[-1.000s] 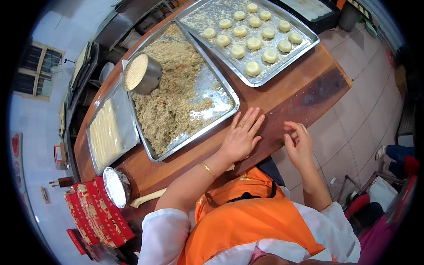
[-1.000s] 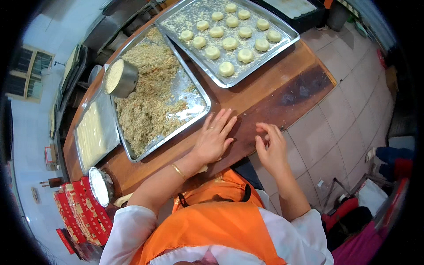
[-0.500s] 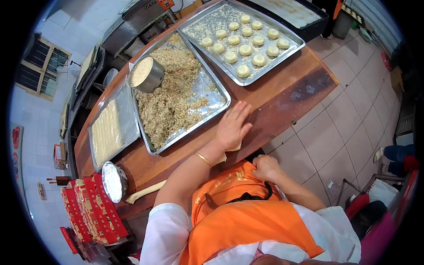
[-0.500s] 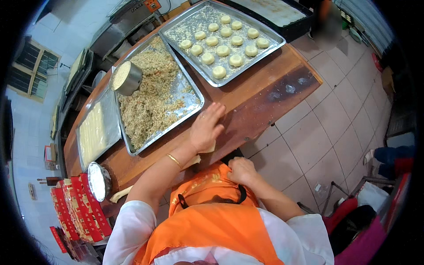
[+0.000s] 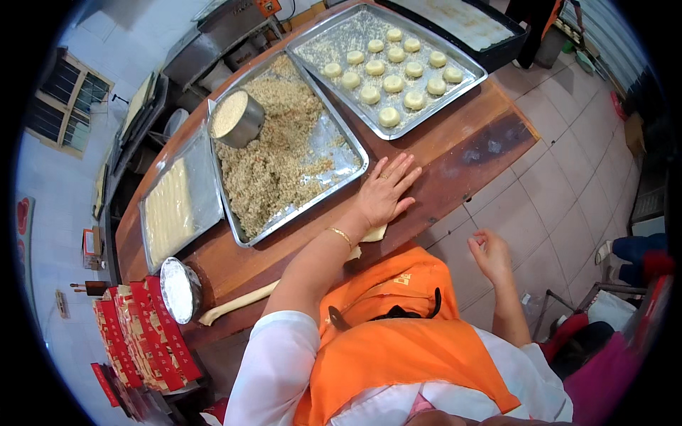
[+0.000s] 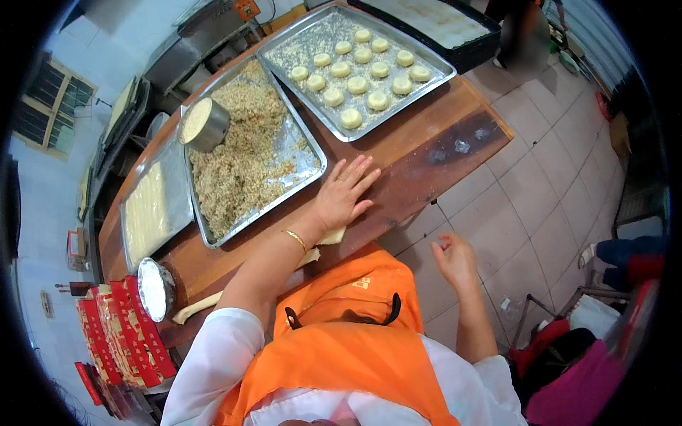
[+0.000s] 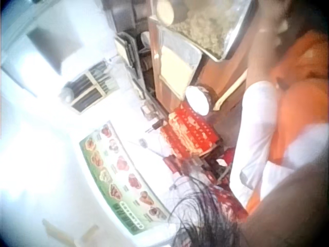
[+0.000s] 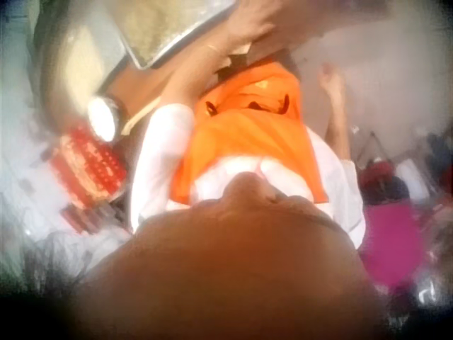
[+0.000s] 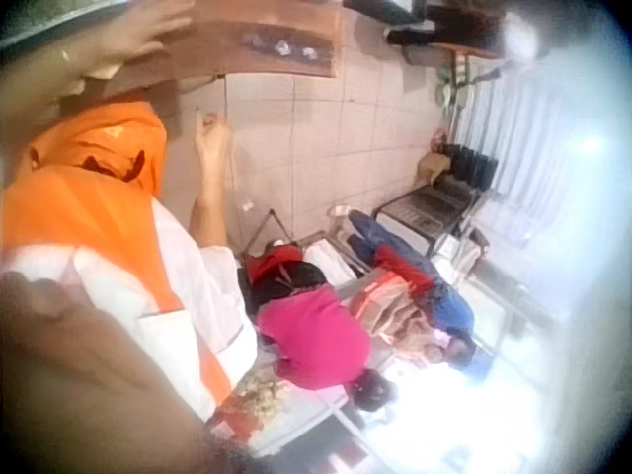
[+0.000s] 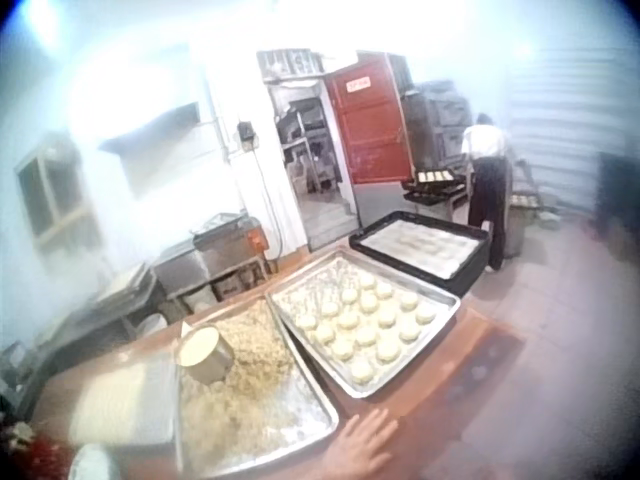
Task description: The person prepares pastries by portioning dough from a long roll, flattening it, adding a scoop of filling from a large tray, and sealing the dough around the filling to form a round ball, then places the finished pastry on a tray.
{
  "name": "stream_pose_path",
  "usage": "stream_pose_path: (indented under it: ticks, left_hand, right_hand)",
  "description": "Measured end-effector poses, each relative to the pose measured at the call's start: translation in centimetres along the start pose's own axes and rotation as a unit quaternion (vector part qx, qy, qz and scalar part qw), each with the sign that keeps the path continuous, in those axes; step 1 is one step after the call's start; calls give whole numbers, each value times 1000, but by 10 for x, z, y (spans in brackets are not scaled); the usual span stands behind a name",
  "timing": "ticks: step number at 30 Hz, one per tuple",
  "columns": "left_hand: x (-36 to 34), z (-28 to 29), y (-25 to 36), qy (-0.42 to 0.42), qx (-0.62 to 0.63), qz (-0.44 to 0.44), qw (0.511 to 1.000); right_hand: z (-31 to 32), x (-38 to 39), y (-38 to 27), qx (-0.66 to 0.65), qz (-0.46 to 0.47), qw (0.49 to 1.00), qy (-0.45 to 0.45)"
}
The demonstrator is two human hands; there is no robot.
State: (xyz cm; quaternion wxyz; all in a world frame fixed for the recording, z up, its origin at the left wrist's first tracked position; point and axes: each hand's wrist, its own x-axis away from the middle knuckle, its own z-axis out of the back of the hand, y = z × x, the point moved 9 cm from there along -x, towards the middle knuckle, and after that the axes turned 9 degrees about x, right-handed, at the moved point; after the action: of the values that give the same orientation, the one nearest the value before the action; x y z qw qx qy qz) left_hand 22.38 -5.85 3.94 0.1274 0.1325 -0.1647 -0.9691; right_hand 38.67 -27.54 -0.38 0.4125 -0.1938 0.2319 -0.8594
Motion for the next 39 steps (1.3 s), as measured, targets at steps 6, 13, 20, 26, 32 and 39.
stream_pose_path:
  ticks: [6,13,20,26,32,39]
  left_hand:
    - [26,26,0,97,87,52,990]
    - [34,15,-30,142,350,94,921]
    - [40,7,-24,94,217,105,966]
    - [108,1,-1,99,4,115,988]
    - [118,45,0,173,184,113,961]
    - [208,60,-41,238,737,267,573]
  right_hand:
    - [13,4,-47,-61,56,996,34]
    - [19,7,-66,-113,66,991,31]
    - [21,-22,-162,-157,225,960,61]
    - [-31,-72,-304,-54,411,910,6]
    - [-164,-153,-359,364,395,827,-163]
    - [-161,-137,-433,54,548,830,82]
